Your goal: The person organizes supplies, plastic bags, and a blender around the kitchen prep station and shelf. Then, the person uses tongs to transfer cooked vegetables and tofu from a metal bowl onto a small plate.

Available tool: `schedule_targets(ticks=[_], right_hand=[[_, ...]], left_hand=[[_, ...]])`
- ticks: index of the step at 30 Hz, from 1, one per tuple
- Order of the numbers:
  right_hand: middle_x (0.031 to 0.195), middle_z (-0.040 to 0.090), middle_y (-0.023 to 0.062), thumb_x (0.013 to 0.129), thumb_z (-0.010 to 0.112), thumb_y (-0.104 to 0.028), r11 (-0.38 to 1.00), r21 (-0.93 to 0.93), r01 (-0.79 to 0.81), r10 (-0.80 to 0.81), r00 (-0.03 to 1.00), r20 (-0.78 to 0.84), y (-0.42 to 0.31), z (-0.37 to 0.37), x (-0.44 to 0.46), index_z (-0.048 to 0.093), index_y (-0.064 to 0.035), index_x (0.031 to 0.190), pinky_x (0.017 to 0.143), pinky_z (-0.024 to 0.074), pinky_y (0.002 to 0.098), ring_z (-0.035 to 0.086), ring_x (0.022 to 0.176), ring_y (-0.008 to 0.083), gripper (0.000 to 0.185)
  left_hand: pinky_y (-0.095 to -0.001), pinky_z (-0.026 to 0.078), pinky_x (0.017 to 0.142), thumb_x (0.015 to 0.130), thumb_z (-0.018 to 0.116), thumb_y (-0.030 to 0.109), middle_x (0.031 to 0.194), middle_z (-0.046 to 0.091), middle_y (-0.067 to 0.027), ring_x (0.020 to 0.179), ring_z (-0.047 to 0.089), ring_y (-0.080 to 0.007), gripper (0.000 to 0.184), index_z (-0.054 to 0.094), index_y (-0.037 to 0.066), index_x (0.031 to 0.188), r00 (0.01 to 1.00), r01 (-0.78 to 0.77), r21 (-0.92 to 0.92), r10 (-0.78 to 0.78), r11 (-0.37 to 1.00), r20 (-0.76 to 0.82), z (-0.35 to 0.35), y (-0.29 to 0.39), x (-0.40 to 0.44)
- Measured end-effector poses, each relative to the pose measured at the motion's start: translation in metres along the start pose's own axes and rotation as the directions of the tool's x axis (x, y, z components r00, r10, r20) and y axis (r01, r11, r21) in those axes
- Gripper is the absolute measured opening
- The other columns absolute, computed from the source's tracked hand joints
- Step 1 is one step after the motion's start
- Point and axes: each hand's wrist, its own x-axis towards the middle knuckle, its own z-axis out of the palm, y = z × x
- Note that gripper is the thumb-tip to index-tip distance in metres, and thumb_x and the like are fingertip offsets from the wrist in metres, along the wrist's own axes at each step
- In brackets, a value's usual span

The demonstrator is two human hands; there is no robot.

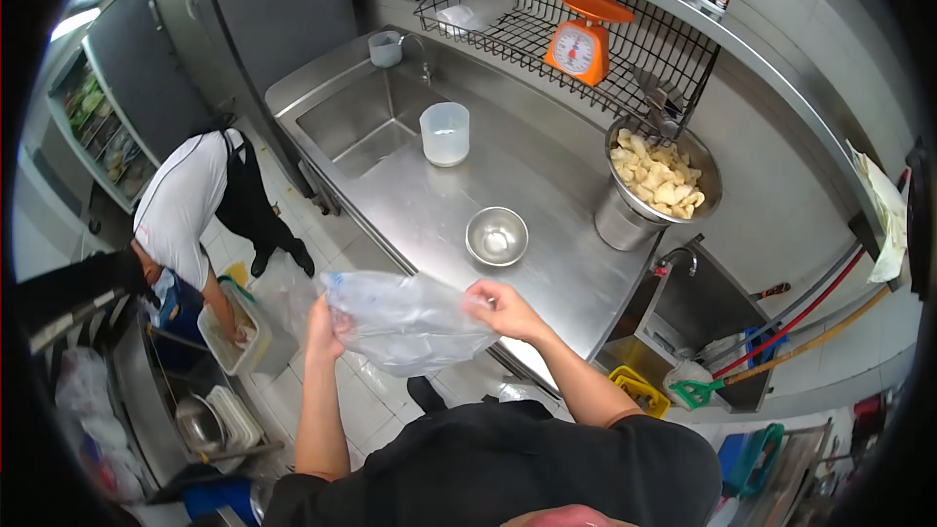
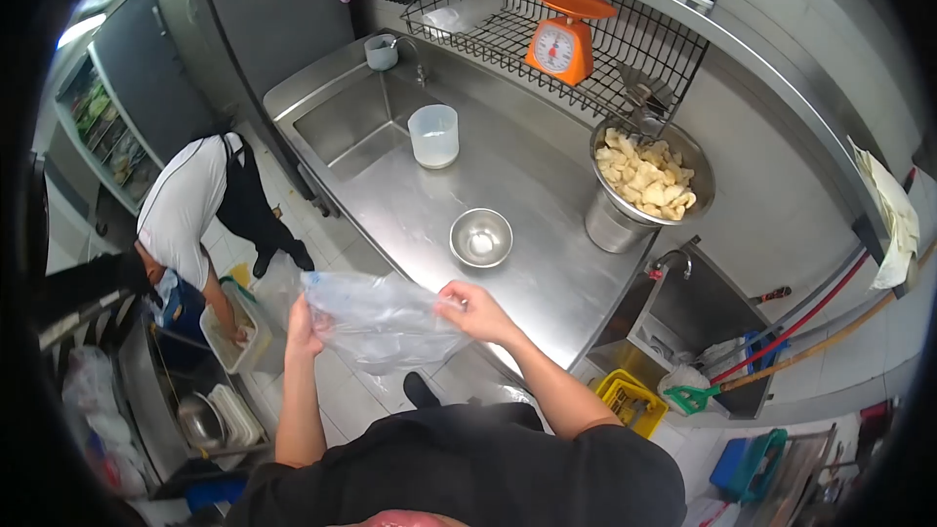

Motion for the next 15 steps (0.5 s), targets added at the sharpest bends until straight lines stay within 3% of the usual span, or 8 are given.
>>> schedule_targets(ticks=[2,4,8,10,12,13,14,15], right_hand=[[0.076,0.057,-0.0042,0.093,0.075,-0.027,0.986,0.165,-0.035,0.083,0.953,-0.292,-0.004,-0.004,0.022,0.067,-0.0067,0.1,0.06,0.0417,0.025,0.05,0.068,0.007,0.023],[0.078,0.059,-0.0045,0.093,0.075,-0.024,0.962,0.267,-0.061,0.169,0.9,-0.401,-0.02,-0.02,0.035,0.067,-0.0067,0.1,0.059,0.0413,0.0241,0.051,0.067,0.0056,0.021],[0.082,0.064,-0.0047,0.092,0.077,-0.015,0.924,0.381,0.018,0.189,0.847,-0.497,-0.061,-0.055,0.042,0.066,-0.007,0.102,0.049,0.0357,0.0186,0.049,0.062,-0.0008,0.018],[0.093,0.065,-0.0021,0.091,0.078,-0.014,0.934,0.357,0.024,0.157,0.87,-0.467,-0.073,-0.07,0.044,0.065,-0.0054,0.111,0.059,0.0442,0.02,0.055,0.074,0.0025,0.025],[0.108,0.063,0.0019,0.091,0.077,-0.014,0.962,0.175,0.209,-0.1,0.867,-0.489,-0.081,-0.086,0.052,0.064,-0.0044,0.119,0.075,0.0501,0.0241,0.059,0.092,0.008,0.032],[0.116,0.059,0.0039,0.091,0.077,-0.012,0.986,0.015,0.166,-0.136,0.852,-0.505,-0.086,-0.099,0.056,0.064,-0.0037,0.123,0.087,0.0502,0.0283,0.057,0.106,0.0132,0.036],[0.116,0.059,0.0039,0.091,0.077,-0.012,0.983,-0.012,0.181,-0.161,0.845,-0.51,-0.092,-0.111,0.062,0.064,-0.0037,0.123,0.087,0.0502,0.0283,0.057,0.106,0.0132,0.036],[0.113,0.059,0.0039,0.091,0.076,-0.011,0.977,-0.122,0.174,-0.212,0.81,-0.547,-0.099,-0.12,0.067,0.064,-0.0037,0.123,0.086,0.0505,0.0284,0.058,0.104,0.0137,0.035]], left_hand=[[-0.0223,0.036,0.037,0.104,0.049,0.046,0.087,0.07,-0.0035,0.053,0.057,-0.0112,0.041,0.067,0.01,0.107,0.996,0.083,0.187,-0.085,0.979,0.006,0.004,0.021,0.038],[-0.0227,0.032,0.039,0.103,0.051,0.048,0.076,0.065,-0.0015,0.051,0.051,-0.0094,0.043,0.067,0.008,0.105,0.981,0.194,0.421,-0.183,0.886,-0.067,0.053,0.054,0.054],[-0.0228,0.037,0.041,0.104,0.049,0.049,0.081,0.069,-0.0024,0.054,0.055,-0.0101,0.044,0.067,0.009,0.107,0.953,0.184,0.284,-0.242,0.941,0.183,0.084,0.097,0.116],[-0.0222,0.042,0.044,0.104,0.049,0.049,0.085,0.071,-0.0026,0.056,0.059,-0.011,0.043,0.067,0.011,0.111,0.978,0.144,0.097,-0.157,0.985,0.14,0.107,0.102,0.143],[-0.0214,0.045,0.046,0.105,0.049,0.048,0.089,0.071,-0.0015,0.057,0.059,-0.01,0.041,0.066,0.011,0.113,0.979,0.063,0.038,-0.069,0.997,0.19,0.131,0.11,0.153],[-0.0208,0.044,0.045,0.105,0.05,0.047,0.09,0.071,-0.0011,0.057,0.059,-0.0095,0.04,0.066,0.011,0.112,0.994,0.0,0.052,-0.005,0.999,0.105,0.141,0.114,0.157],[-0.0202,0.043,0.045,0.105,0.05,0.047,0.092,0.071,-0.0006,0.056,0.058,-0.0089,0.04,0.066,0.011,0.112,0.998,-0.066,0.07,0.064,0.995,0.025,0.153,0.117,0.167],[-0.0203,0.04,0.042,0.105,0.051,0.045,0.094,0.071,-0.0009,0.054,0.056,-0.0078,0.038,0.066,0.011,0.112,0.991,-0.034,0.042,0.028,0.999,0.127,0.142,0.122,0.18]])
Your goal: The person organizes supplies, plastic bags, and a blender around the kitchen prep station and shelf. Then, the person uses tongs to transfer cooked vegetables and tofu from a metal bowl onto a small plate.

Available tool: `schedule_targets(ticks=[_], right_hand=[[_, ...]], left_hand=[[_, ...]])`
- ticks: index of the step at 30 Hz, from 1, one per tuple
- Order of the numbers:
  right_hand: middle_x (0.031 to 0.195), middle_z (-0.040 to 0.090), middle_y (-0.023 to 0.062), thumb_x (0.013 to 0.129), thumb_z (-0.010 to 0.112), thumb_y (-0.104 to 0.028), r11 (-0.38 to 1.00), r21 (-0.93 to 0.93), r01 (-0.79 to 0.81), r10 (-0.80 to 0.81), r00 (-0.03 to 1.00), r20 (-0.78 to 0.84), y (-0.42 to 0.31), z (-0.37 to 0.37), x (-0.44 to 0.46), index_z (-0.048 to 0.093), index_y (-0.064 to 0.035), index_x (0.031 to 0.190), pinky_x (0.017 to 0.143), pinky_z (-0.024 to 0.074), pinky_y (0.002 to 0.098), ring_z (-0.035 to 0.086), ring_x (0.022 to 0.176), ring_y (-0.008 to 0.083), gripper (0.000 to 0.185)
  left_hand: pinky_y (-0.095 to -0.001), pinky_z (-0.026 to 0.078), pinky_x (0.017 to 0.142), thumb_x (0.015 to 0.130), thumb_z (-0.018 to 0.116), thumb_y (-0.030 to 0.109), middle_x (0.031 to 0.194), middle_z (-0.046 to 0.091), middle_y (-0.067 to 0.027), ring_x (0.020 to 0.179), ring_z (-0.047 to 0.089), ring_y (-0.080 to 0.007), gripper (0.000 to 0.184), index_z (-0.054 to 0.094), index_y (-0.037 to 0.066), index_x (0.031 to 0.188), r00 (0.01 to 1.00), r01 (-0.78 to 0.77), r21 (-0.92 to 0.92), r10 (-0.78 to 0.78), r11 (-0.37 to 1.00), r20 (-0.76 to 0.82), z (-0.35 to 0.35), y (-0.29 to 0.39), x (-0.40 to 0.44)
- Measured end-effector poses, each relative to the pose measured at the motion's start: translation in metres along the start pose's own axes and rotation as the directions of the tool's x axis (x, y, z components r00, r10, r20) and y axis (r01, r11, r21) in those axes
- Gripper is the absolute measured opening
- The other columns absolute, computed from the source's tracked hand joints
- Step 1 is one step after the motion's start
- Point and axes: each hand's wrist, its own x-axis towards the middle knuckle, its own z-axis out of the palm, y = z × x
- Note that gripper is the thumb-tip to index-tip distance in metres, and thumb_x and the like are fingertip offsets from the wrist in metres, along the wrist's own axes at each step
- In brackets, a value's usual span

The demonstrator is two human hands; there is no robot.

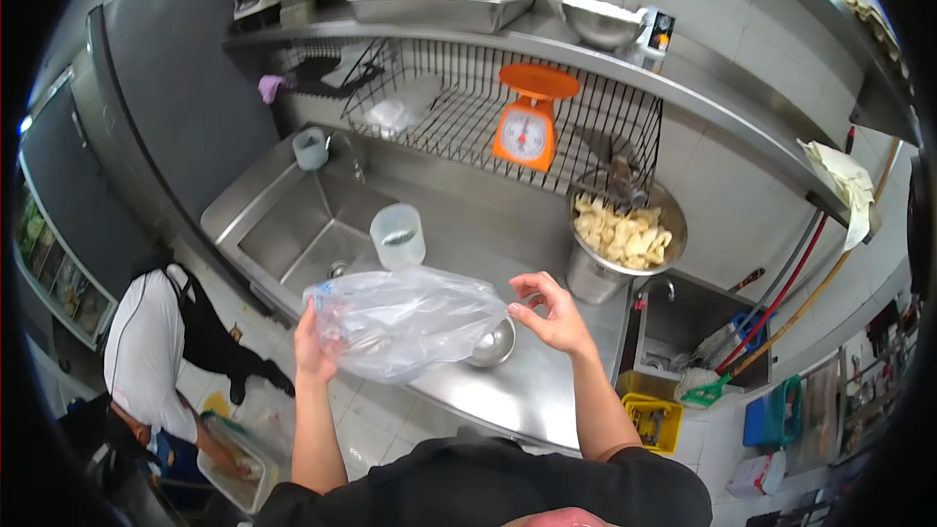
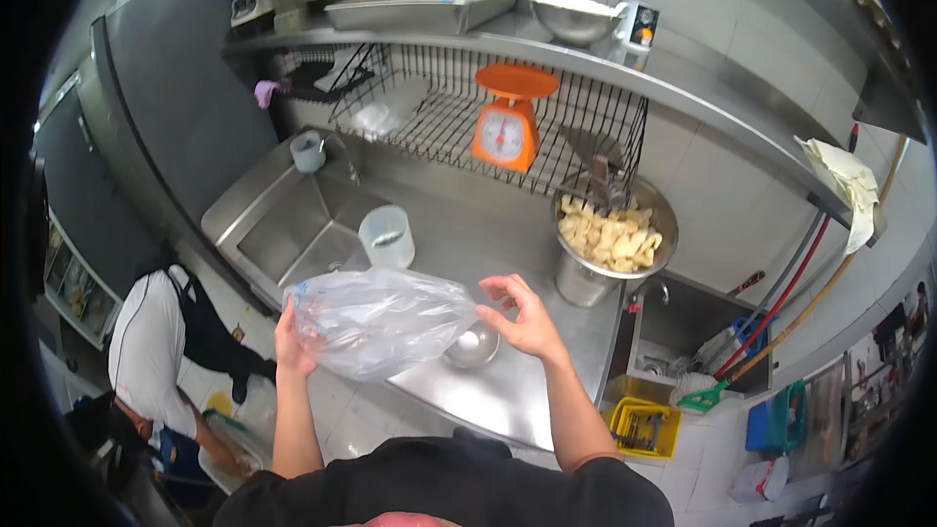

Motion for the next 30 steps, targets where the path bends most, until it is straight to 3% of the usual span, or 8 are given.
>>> schedule_targets(ticks=[10,16,19,21,23,26,28,30], right_hand=[[0.093,0.066,0.0062,0.087,0.077,-0.007,0.971,-0.163,0.175,-0.194,0.975,-0.107,-0.02,0.008,0.091,0.07,-0.0011,0.107,0.071,0.0507,0.027,0.063,0.082,0.0142,0.022],[0.138,0.053,0.0137,0.073,0.09,-0.027,0.945,-0.244,0.217,-0.148,0.95,0.275,-0.015,0.081,0.148,0.045,-0.0108,0.149,0.103,0.0434,0.0439,0.051,0.13,0.0295,0.09],[0.129,0.061,0.0145,0.078,0.081,-0.018,0.818,-0.462,0.342,-0.19,0.919,0.344,0.049,0.143,0.167,0.061,-0.0086,0.133,0.1,0.047,0.0421,0.061,0.119,0.026,0.06],[0.119,0.066,0.0142,0.078,0.078,-0.015,0.917,-0.384,0.108,-0.009,0.968,0.252,0.055,0.175,0.177,0.064,-0.0064,0.128,0.093,0.0502,0.0385,0.065,0.106,0.0244,0.052],[0.109,0.071,0.0139,0.079,0.075,-0.012,0.953,-0.271,-0.136,0.183,0.971,0.156,0.058,0.199,0.189,0.067,-0.0042,0.123,0.086,0.0534,0.0348,0.069,0.093,0.0227,0.045],[0.099,0.073,0.0146,0.076,0.081,-0.011,0.966,-0.095,-0.241,0.217,0.953,-0.209,0.025,0.222,0.194,0.066,-0.0012,0.115,0.076,0.0541,0.034,0.07,0.084,0.0226,0.043],[0.1,0.072,0.0149,0.075,0.083,-0.013,0.939,-0.232,-0.255,0.18,0.936,-0.301,0.009,0.229,0.188,0.065,-0.0014,0.113,0.079,0.054,0.0352,0.07,0.088,0.0247,0.043],[0.102,0.068,0.0146,0.074,0.086,-0.016,0.859,-0.4,-0.318,0.167,0.914,-0.369,-0.002,0.238,0.179,0.06,-0.0032,0.11,0.086,0.0531,0.0385,0.068,0.096,0.0298,0.046]], left_hand=[[-0.0194,0.037,0.042,0.105,0.055,0.037,0.087,0.068,-0.0016,0.054,0.054,-0.0053,0.037,0.066,0.003,0.116,0.972,-0.013,-0.001,0.013,1.0,0.235,-0.01,0.03,0.071],[-0.0177,0.042,0.05,0.105,0.055,0.037,0.085,0.066,-0.0034,0.065,0.058,-0.006,0.048,0.063,-0.008,0.12,0.833,0.151,0.089,-0.175,0.985,0.525,0.011,0.092,0.109],[-0.023,0.051,0.064,0.105,0.057,0.039,0.088,0.069,-0.0059,0.077,0.064,-0.0109,0.048,0.066,-0.007,0.117,0.681,0.202,0.218,-0.297,0.955,0.669,0.031,0.12,0.157],[-0.0299,0.055,0.079,0.102,0.063,0.036,0.096,0.072,-0.0078,0.089,0.067,-0.0157,0.042,0.07,-0.004,0.112,0.577,-0.341,0.554,-0.296,0.76,0.761,0.048,0.156,0.202],[-0.0325,0.054,0.084,0.099,0.068,0.029,0.098,0.073,-0.0068,0.092,0.068,-0.0159,0.031,0.073,-0.001,0.105,0.567,-0.765,0.498,0.06,0.407,0.822,0.088,0.211,0.245],[-0.0317,0.053,0.067,0.096,0.069,0.021,0.081,0.072,-0.0033,0.073,0.063,-0.011,0.022,0.071,-0.001,0.092,0.517,-0.854,0.365,0.514,0.372,0.685,0.172,0.291,0.331],[-0.0331,0.053,0.065,0.094,0.072,0.029,0.079,0.072,-0.0081,0.069,0.064,-0.0142,0.03,0.07,-0.001,0.094,0.175,-0.942,0.327,0.724,-0.073,0.667,0.24,0.328,0.389],[-0.0359,0.057,0.076,0.088,0.076,0.043,0.09,0.076,-0.0136,0.084,0.073,-0.0217,0.046,0.074,0.0,0.104,0.104,-0.88,0.405,0.732,-0.247,0.673,0.306,0.343,0.45]])
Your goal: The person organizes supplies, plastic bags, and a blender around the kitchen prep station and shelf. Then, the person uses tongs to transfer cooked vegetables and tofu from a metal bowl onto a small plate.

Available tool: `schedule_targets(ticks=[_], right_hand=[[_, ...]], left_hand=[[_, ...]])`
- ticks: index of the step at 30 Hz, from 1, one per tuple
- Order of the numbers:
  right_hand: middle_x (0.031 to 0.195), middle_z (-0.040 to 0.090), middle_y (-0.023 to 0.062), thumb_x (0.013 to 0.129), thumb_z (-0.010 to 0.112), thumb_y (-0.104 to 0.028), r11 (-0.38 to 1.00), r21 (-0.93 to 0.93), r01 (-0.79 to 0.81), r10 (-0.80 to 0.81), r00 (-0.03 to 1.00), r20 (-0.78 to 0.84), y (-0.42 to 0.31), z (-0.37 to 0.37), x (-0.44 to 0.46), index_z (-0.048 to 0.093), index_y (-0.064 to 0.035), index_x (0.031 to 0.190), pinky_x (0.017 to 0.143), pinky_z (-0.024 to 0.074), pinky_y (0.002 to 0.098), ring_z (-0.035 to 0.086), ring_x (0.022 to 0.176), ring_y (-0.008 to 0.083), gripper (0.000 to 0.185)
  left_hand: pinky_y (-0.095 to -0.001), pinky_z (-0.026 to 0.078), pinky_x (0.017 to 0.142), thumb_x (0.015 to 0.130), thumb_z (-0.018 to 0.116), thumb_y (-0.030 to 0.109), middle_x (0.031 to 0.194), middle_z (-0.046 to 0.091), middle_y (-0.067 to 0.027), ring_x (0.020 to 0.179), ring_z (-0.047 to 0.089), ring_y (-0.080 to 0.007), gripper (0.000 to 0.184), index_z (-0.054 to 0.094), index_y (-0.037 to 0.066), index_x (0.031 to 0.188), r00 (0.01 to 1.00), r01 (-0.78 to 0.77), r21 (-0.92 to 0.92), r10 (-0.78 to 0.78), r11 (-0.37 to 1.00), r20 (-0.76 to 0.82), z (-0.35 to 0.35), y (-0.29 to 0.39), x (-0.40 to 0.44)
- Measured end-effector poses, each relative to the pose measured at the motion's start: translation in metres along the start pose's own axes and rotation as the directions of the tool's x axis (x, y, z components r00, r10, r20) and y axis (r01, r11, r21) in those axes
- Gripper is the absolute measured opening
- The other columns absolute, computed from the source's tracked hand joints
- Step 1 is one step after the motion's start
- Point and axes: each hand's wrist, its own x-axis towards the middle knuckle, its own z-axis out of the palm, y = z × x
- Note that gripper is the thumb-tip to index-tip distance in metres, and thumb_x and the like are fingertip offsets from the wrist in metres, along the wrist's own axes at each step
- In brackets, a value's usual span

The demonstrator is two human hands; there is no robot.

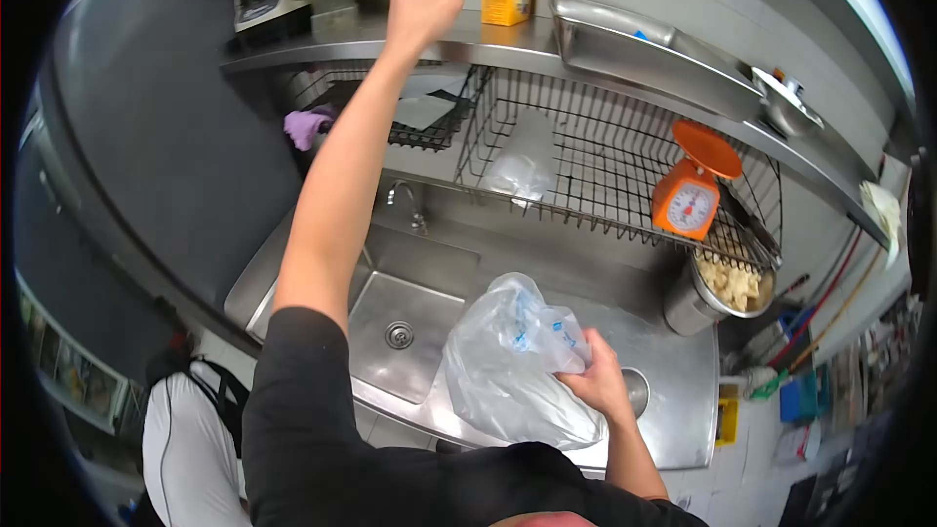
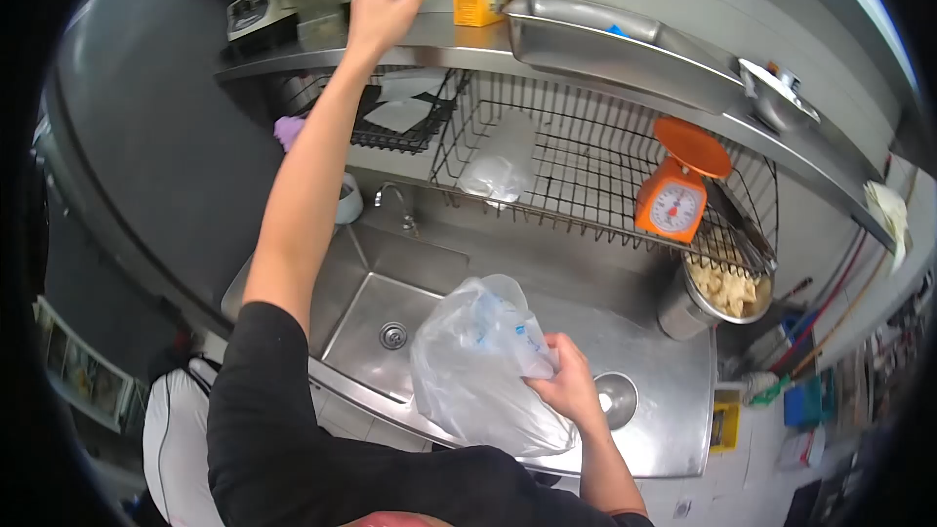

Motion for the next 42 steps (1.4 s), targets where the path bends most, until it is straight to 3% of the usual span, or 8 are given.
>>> schedule_targets(ticks=[2,4,7,11,20,25,31,42], right_hand=[[0.102,0.067,0.0124,0.072,0.088,-0.014,0.995,0.002,-0.104,0.104,0.994,-0.038,-0.011,0.0,-0.019,0.058,-0.0038,0.111,0.085,0.053,0.0363,0.067,0.096,0.0258,0.05],[0.105,0.061,0.0051,0.072,0.088,-0.006,0.975,0.123,-0.183,0.185,0.983,-0.004,0.004,0.001,-0.043,0.054,-0.0048,0.113,0.086,0.0517,0.0312,0.062,0.098,0.0167,0.053],[0.106,0.061,0.0028,0.074,0.085,0.001,0.979,0.138,-0.148,0.148,0.989,0.008,0.032,-0.001,-0.08,0.055,-0.0037,0.113,0.087,0.0509,0.0291,0.061,0.099,0.0127,0.049],[0.104,0.067,0.0075,0.078,0.082,-0.002,0.861,0.447,-0.244,0.33,0.936,-0.126,0.033,-0.007,-0.115,0.057,-0.0017,0.116,0.086,0.0513,0.0299,0.064,0.098,0.0158,0.045],[0.1,0.062,0.007,0.077,0.089,-0.016,0.892,0.317,-0.321,0.384,0.909,-0.161,0.085,-0.059,-0.164,0.049,-0.0032,0.116,0.081,0.0515,0.0294,0.061,0.092,0.0138,0.057],[0.097,0.061,0.0033,0.081,0.088,-0.022,0.893,0.279,-0.355,0.377,0.926,-0.029,0.079,-0.102,-0.15,0.053,-0.0032,0.109,0.077,0.0514,0.027,0.06,0.088,0.0112,0.049],[0.085,0.062,-0.001,0.088,0.082,-0.025,0.858,0.434,-0.275,0.345,0.934,-0.089,0.101,-0.14,-0.132,0.061,-0.0029,0.095,0.067,0.047,0.0248,0.055,0.077,0.0065,0.032],[0.079,0.061,-0.0036,0.092,0.078,-0.02,0.875,0.463,-0.145,0.255,0.949,-0.184,0.109,-0.16,-0.154,0.061,-0.0032,0.09,0.062,0.0423,0.0235,0.052,0.071,0.0043,0.024]], left_hand=[[-0.0363,0.057,0.08,0.085,0.077,0.048,0.096,0.077,-0.0135,0.091,0.075,-0.0231,0.053,0.075,0.0,0.106,0.999,-0.027,0.136,0.023,0.99,0.03,0.051,-0.011,0.034],[-0.0448,0.06,0.087,0.088,0.074,0.04,0.126,0.066,-0.019,0.098,0.072,-0.0328,0.06,0.057,0.004,0.134,0.778,0.281,-0.131,-0.146,0.951,0.611,0.083,-0.01,0.051],[-0.0418,0.055,0.094,0.074,0.083,0.037,0.116,0.072,-0.0167,0.103,0.071,-0.0303,0.056,0.069,0.006,0.119,0.946,-0.007,0.069,-0.016,0.998,0.325,0.139,-0.037,0.049],[-0.044,0.055,0.091,0.076,0.08,0.036,0.108,0.074,-0.0178,0.104,0.071,-0.0314,0.047,0.072,0.007,0.112,0.914,0.311,0.026,-0.306,0.95,0.268,0.127,-0.04,0.05],[-0.0302,0.056,0.074,0.089,0.078,0.027,0.105,0.074,-0.0127,0.087,0.072,-0.0176,0.047,0.062,-0.003,0.122,0.917,0.255,-0.192,-0.175,0.948,0.358,-0.15,0.018,-0.002],[-0.014,0.029,0.046,0.088,0.073,0.015,0.101,0.074,-0.006,0.058,0.051,0.0016,0.042,0.059,0.002,0.125,0.814,0.453,-0.18,-0.323,0.873,0.483,-0.24,0.045,-0.107],[-0.023,0.057,0.062,0.087,0.073,0.009,0.108,0.072,-0.0129,0.089,0.074,-0.0175,0.048,0.054,0.001,0.13,0.537,0.748,-0.155,-0.451,0.645,0.712,-0.161,0.086,-0.209],[-0.0347,0.062,0.068,0.084,0.078,0.018,0.099,0.073,-0.0182,0.083,0.074,-0.0223,0.047,0.059,-0.011,0.116,0.407,0.799,-0.077,-0.442,0.597,0.799,0.056,0.14,-0.177]])
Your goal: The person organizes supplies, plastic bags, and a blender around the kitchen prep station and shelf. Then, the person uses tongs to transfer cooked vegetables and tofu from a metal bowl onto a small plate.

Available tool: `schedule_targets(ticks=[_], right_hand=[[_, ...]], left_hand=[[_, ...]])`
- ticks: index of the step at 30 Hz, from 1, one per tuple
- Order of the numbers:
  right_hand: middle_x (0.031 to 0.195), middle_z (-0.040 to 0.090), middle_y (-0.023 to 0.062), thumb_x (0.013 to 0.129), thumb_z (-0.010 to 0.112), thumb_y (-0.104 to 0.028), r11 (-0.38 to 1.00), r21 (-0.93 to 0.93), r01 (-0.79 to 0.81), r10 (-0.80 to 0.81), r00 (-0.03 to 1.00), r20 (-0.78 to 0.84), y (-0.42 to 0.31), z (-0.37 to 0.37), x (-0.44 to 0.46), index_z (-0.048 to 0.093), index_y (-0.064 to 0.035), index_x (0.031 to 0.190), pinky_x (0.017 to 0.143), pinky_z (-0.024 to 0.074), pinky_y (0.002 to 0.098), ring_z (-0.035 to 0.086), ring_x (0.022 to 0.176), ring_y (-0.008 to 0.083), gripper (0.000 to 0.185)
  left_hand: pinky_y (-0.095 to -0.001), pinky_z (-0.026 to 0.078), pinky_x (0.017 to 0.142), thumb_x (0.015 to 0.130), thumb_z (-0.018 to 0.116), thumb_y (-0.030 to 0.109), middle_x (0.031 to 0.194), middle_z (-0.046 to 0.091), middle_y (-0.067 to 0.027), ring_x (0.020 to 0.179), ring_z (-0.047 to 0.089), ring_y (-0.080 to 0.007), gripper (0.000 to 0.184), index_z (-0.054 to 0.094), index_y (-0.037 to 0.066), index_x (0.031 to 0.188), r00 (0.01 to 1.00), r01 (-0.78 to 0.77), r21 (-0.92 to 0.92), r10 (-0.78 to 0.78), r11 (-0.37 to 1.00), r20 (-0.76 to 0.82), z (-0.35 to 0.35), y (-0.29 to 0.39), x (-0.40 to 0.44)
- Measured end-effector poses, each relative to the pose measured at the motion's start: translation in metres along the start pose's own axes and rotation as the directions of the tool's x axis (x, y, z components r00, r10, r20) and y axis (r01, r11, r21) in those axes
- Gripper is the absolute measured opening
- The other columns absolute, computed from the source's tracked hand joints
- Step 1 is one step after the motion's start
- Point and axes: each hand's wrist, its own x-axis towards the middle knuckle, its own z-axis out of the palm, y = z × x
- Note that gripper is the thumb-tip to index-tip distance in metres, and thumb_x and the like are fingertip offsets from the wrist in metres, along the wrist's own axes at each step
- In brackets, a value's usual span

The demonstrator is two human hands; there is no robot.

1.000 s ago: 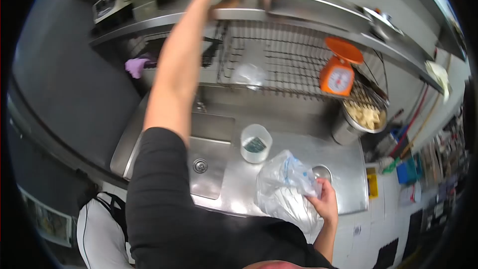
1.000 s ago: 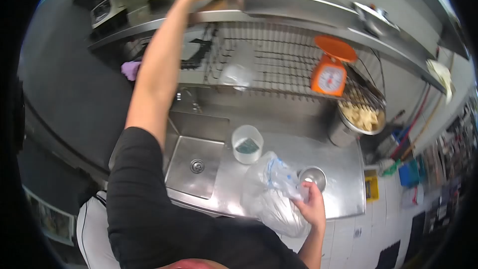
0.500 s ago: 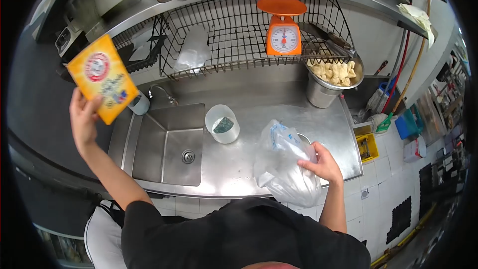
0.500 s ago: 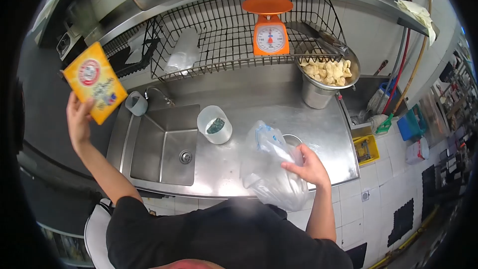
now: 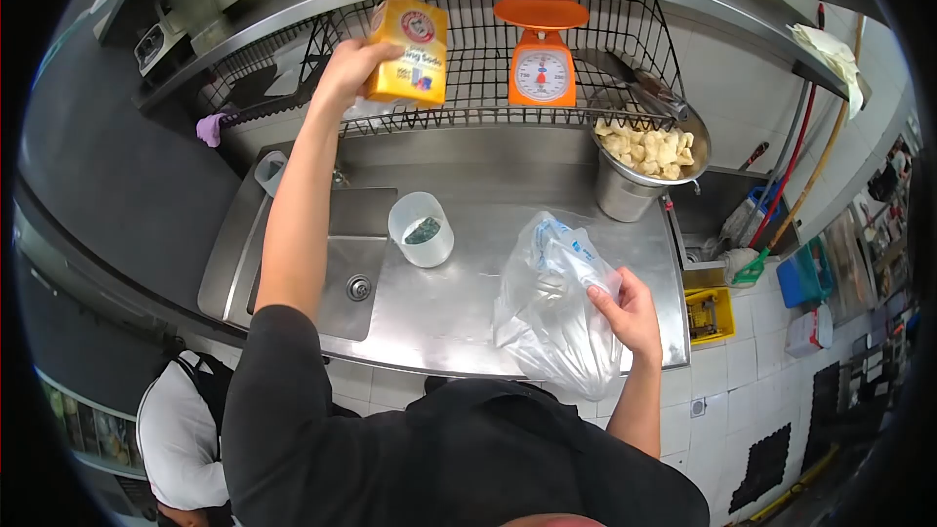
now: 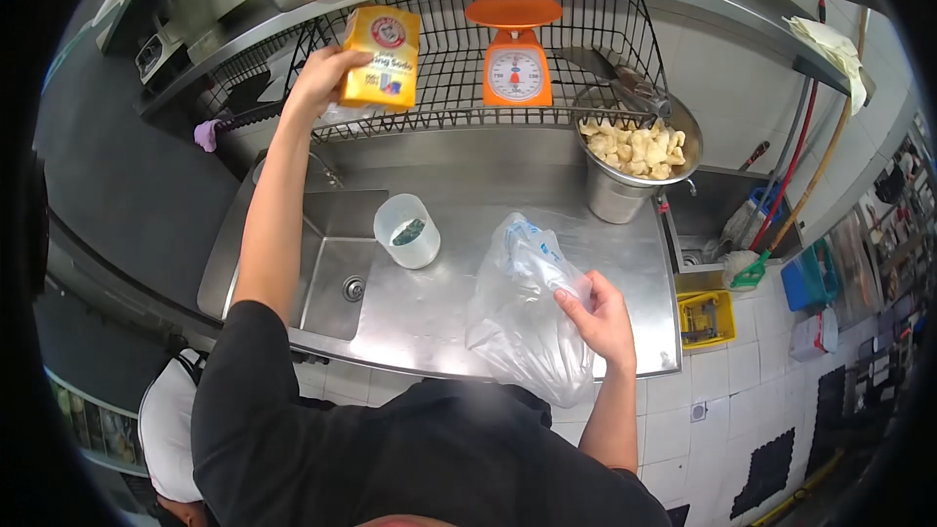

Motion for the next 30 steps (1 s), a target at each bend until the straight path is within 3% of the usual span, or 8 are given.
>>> schedule_targets(ticks=[5,10,15,19,25,27,29,30], right_hand=[[0.072,0.056,-0.0036,0.095,0.075,-0.021,0.974,-0.205,0.097,-0.128,0.981,-0.146,-0.002,-0.01,-0.004,0.061,-0.0018,0.081,0.059,0.0403,0.0239,0.049,0.068,0.0042,0.028],[0.06,0.043,-0.0048,0.097,0.071,-0.02,0.903,-0.403,0.152,-0.319,0.864,-0.389,-0.038,-0.022,0.008,0.06,-0.0004,0.077,0.049,0.0252,0.0281,0.032,0.057,0.0042,0.03],[0.073,0.053,-0.0041,0.098,0.069,-0.019,0.831,-0.404,0.383,-0.544,0.708,-0.45,-0.107,-0.037,0.048,0.064,-0.0018,0.092,0.058,0.0357,0.0223,0.042,0.066,0.0033,0.019],[0.079,0.06,-0.0016,0.097,0.07,-0.024,0.83,-0.329,0.45,-0.548,0.769,-0.329,-0.153,-0.044,0.101,0.066,0.0005,0.104,0.063,0.0405,0.0237,0.048,0.071,0.0055,0.026],[0.09,0.071,0.011,0.093,0.073,-0.031,0.691,-0.606,0.394,-0.666,0.674,-0.319,-0.182,-0.052,0.179,0.065,0.0036,0.114,0.076,0.0502,0.0311,0.063,0.079,0.0153,0.041],[0.098,0.073,0.0151,0.092,0.073,-0.033,0.784,-0.544,0.299,-0.534,0.772,-0.345,-0.195,-0.047,0.19,0.065,0.0035,0.117,0.081,0.0525,0.0347,0.067,0.086,0.0205,0.044],[0.101,0.073,0.0161,0.091,0.075,-0.033,0.783,-0.535,0.315,-0.535,0.781,-0.322,-0.199,-0.045,0.198,0.065,0.0027,0.12,0.083,0.0536,0.0368,0.069,0.09,0.0231,0.047],[0.1,0.073,0.016,0.09,0.077,-0.033,0.757,-0.55,0.352,-0.552,0.796,-0.251,-0.203,-0.04,0.198,0.065,0.0024,0.121,0.084,0.0539,0.0374,0.069,0.09,0.0238,0.049]], left_hand=[[-0.0384,0.061,0.078,0.079,0.08,0.021,0.103,0.073,-0.021,0.09,0.075,-0.0299,0.059,0.054,-0.009,0.123,0.962,-0.249,0.216,0.267,0.944,-0.058,0.076,0.001,0.046],[-0.0474,0.054,0.092,0.077,0.082,0.025,0.11,0.067,-0.0315,0.108,0.067,-0.0444,0.067,0.04,-0.005,0.12,0.897,-0.204,0.377,0.327,0.903,-0.298,0.165,-0.039,0.028],[-0.0464,0.055,0.092,0.074,0.09,0.032,0.111,0.066,-0.0325,0.109,0.067,-0.0415,0.082,0.036,-0.009,0.121,0.925,-0.219,0.446,0.331,0.868,-0.189,0.166,-0.049,0.018],[-0.0434,0.056,0.091,0.07,0.092,0.047,0.123,0.058,-0.0374,0.115,0.065,-0.0408,0.099,0.035,-0.012,0.124,0.966,-0.232,0.441,0.258,0.867,0.001,0.159,-0.042,0.015],[-0.0453,0.055,0.093,0.076,0.087,0.05,0.122,0.057,-0.0331,0.119,0.061,-0.0414,0.098,0.036,-0.01,0.135,0.936,-0.247,0.637,0.349,0.73,-0.037,0.153,-0.033,-0.008],[-0.0439,0.055,0.09,0.078,0.087,0.043,0.129,0.054,-0.0278,0.123,0.059,-0.0363,0.087,0.043,-0.005,0.135,0.869,-0.27,0.656,0.472,0.705,-0.149,0.155,-0.013,-0.026],[-0.0415,0.054,0.094,0.082,0.085,0.031,0.14,0.051,-0.0202,0.113,0.063,-0.0309,0.076,0.046,-0.001,0.139,0.36,-0.707,0.667,0.931,0.236,0.052,0.16,-0.004,-0.019],[-0.0398,0.055,0.091,0.083,0.083,0.025,0.14,0.052,-0.0174,0.107,0.066,-0.0285,0.067,0.051,0.001,0.137,0.446,-0.834,0.41,0.889,0.37,0.106,0.172,0.016,-0.026]])
